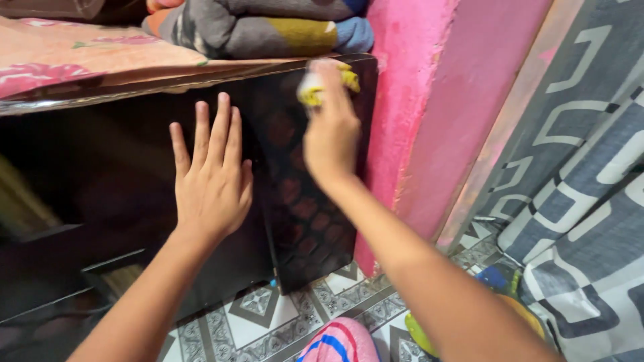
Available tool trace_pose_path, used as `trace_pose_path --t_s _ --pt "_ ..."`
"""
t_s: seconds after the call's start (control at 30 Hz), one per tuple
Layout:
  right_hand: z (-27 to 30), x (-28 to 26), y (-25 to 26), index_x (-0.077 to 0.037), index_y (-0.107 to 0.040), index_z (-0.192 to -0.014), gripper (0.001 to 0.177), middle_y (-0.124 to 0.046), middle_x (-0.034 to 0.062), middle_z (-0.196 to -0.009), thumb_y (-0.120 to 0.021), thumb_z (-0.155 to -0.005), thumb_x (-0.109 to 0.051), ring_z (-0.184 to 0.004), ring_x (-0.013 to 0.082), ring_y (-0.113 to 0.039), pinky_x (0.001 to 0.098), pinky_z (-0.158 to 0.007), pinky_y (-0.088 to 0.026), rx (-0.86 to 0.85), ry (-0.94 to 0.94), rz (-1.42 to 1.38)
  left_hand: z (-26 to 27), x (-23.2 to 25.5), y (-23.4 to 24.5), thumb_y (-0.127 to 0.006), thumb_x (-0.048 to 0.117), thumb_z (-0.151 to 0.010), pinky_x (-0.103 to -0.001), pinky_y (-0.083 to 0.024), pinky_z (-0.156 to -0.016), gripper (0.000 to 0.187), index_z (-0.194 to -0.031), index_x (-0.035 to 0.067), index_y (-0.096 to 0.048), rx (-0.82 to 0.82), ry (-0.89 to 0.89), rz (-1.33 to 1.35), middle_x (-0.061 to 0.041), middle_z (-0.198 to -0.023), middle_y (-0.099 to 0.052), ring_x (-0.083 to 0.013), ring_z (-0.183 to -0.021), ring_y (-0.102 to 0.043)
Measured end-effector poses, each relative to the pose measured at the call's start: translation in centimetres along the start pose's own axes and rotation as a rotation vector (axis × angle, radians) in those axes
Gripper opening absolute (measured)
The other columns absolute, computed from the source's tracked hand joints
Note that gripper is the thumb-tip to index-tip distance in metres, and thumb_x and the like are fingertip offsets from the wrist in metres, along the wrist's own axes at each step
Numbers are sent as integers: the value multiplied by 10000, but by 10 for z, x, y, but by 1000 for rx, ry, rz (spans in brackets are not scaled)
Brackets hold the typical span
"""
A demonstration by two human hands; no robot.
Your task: The person wipes the front surface of a dark wooden cabinet using a cloth. They occasionally pick up a spray bottle to apply liquid to the cloth before continuing to wipe the furniture's surface.
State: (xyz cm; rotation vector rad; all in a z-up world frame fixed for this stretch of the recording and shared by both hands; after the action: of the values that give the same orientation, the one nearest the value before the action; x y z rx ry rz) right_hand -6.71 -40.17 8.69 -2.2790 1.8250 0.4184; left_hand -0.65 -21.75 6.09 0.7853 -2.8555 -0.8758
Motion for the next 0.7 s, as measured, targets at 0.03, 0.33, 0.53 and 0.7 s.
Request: trace_pose_path --t_s 0.03,0.33,0.53,0.7 --pt "2 -11 -8 -54 -566 -1442 500 -587 149 -1495 -544 -962 83 -1454 319 -538 400 -1223 -464 -49 107 2 -2 4 -5 -562 214 -986 -584 -22 -1273 714 -1615 -64 -370 26 9 -23 -169 -1737 -221 -375 -1609 -145" --pt "65 23 22 -69 -612 -1394 482 -585 146 -1492 -537 -950 104 -1459 293 -532 400 -1260 -411 -309 353 61 10 -4 -16 -512 184 -1029 -557 -50 -1300 652 -1630 -28 -375 -52 -6 -33 -150 -1745 -269 -325 -1624 -196" --pt "11 70 44 31 -560 -1427 616 -531 208 -1515 -430 -846 190 -1474 367 -457 417 -1240 -371 -83 56 91 11 5 -24 -517 163 -1034 -587 -41 -1290 644 -1629 -42 -382 -11 36 -74 -163 -1751 -275 -367 -1629 -192" --pt "9 22 3 -13 -565 -1429 417 -538 175 -1523 -551 -1014 24 -1512 333 -451 411 -1271 -386 -226 306 71 6 19 -40 -533 141 -987 -609 -28 -1284 700 -1629 -84 -368 77 114 -23 -192 -1747 -271 -375 -1630 -190"
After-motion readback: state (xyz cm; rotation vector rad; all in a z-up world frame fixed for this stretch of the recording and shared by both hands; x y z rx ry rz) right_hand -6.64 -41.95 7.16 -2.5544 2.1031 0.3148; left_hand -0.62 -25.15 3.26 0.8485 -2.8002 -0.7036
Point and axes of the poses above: each hand's wrist, its own z-axis away from the middle knuckle, its own y-axis out of the back of the hand, x = y × z, the point moved 3 cm from there along -z, towards the middle knuckle
